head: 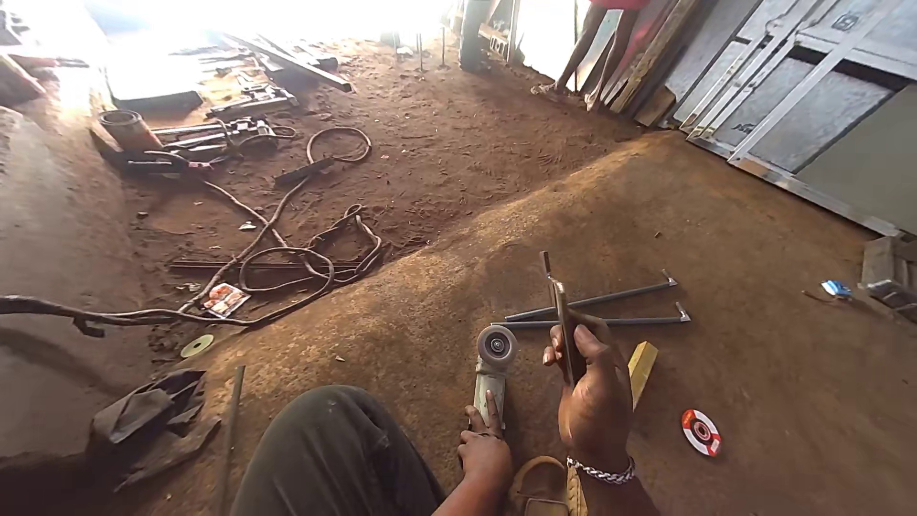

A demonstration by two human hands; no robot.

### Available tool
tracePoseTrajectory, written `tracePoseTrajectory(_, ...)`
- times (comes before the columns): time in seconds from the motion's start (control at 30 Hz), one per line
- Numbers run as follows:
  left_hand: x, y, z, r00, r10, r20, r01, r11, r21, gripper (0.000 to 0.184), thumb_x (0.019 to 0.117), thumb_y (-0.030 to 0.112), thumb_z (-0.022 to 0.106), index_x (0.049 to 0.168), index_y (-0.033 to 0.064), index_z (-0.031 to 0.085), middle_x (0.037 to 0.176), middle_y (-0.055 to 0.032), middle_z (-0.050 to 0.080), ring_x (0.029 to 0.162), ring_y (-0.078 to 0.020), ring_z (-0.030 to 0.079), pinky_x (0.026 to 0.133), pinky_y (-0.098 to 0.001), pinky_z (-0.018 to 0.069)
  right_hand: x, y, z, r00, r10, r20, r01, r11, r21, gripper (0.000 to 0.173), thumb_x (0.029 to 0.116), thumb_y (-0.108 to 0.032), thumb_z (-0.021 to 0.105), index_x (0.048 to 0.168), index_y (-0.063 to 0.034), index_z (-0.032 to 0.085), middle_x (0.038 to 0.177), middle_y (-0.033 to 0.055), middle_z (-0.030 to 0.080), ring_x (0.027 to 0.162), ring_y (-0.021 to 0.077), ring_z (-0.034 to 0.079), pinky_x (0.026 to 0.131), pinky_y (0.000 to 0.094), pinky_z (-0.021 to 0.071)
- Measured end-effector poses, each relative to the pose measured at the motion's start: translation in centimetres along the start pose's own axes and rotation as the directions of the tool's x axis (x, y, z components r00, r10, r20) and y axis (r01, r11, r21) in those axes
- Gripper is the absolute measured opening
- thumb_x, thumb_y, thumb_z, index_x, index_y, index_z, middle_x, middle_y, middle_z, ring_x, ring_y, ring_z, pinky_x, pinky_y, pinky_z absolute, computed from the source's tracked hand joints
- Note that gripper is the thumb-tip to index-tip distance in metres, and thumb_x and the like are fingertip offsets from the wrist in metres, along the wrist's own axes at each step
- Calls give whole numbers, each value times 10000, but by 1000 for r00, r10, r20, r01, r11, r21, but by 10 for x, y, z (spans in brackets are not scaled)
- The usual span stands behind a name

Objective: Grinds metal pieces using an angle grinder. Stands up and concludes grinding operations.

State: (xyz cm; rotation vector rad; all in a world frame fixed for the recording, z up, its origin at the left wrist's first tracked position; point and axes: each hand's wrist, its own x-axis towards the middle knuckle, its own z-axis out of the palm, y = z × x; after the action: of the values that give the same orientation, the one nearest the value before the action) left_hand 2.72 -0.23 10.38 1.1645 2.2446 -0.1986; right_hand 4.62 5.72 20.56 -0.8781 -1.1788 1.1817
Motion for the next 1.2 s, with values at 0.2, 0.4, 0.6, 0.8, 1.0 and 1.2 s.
tracePoseTrajectory(0.2, 72, -29, 79, 975, 43, 219, -38, 999, -28, 1123, 900, 244, 680, 1657, 243, -150, 1704, -274, 54, 1250, -502, 568, 902, -595, 542, 8, 7, -3, 960, 209, -185, -180, 971, 160, 177, 1028, -81, 602, 1180, -31, 678, 846, 70, 653, 645, 115, 622, 598, 237, 571)
tracePoseTrajectory(0.4, 71, -29, 75, 965, 40, 258, -36, 999, -20, 1141, 907, 237, 684, 1645, 265, -186, 1697, -295, 25, 1256, -509, 559, 897, -574, 550, 18, 48, -30, 891, 429, -147, -453, 858, -242, 211, 1047, -267, 627, 1101, -65, 657, 698, 75, 598, 486, 138, 531, 446, 256, 470)
tracePoseTrajectory(0.6, 73, -29, 74, 961, 48, 273, -40, 999, -35, 1101, 932, 193, 651, 1645, 283, -183, 1703, -284, 5, 1266, -513, 546, 907, -579, 541, 5, 109, -55, 886, 451, -106, -210, 188, -959, 338, 1079, -269, 546, 1308, -20, 566, 991, 199, 715, 938, 364, 723, 846, 536, 570)
tracePoseTrajectory(0.8, 73, -29, 72, 957, 59, 283, -61, 998, -2, 1062, 956, 215, 622, 1646, 249, -184, 1688, -313, 28, 1259, -522, 548, 904, -582, 546, -20, 160, -63, 921, 390, -27, -79, 118, -990, 368, 1087, -220, 505, 1388, -10, 532, 997, 218, 731, 957, 397, 736, 847, 539, 584)
tracePoseTrajectory(1.0, 74, -30, 74, 945, 81, 316, -84, 996, -6, 1067, 958, 237, 631, 1645, 222, -184, 1685, -327, -29, 1285, -564, 506, 914, -601, 538, -36, 186, -63, 960, 278, 34, 4, 108, -994, 387, 1096, -222, 490, 1401, 10, 547, 987, 236, 731, 875, 415, 743, 763, 554, 602)
tracePoseTrajectory(1.2, 77, -31, 78, 951, 76, 298, -86, 996, 21, 1084, 951, 246, 638, 1642, 236, -197, 1675, -339, 12, 1249, -548, 539, 894, -584, 550, -34, 194, -71, 946, 325, 18, 5, 42, -999, 404, 1106, -244, 464, 1435, -21, 539, 997, 222, 738, 899, 404, 745, 792, 557, 598)
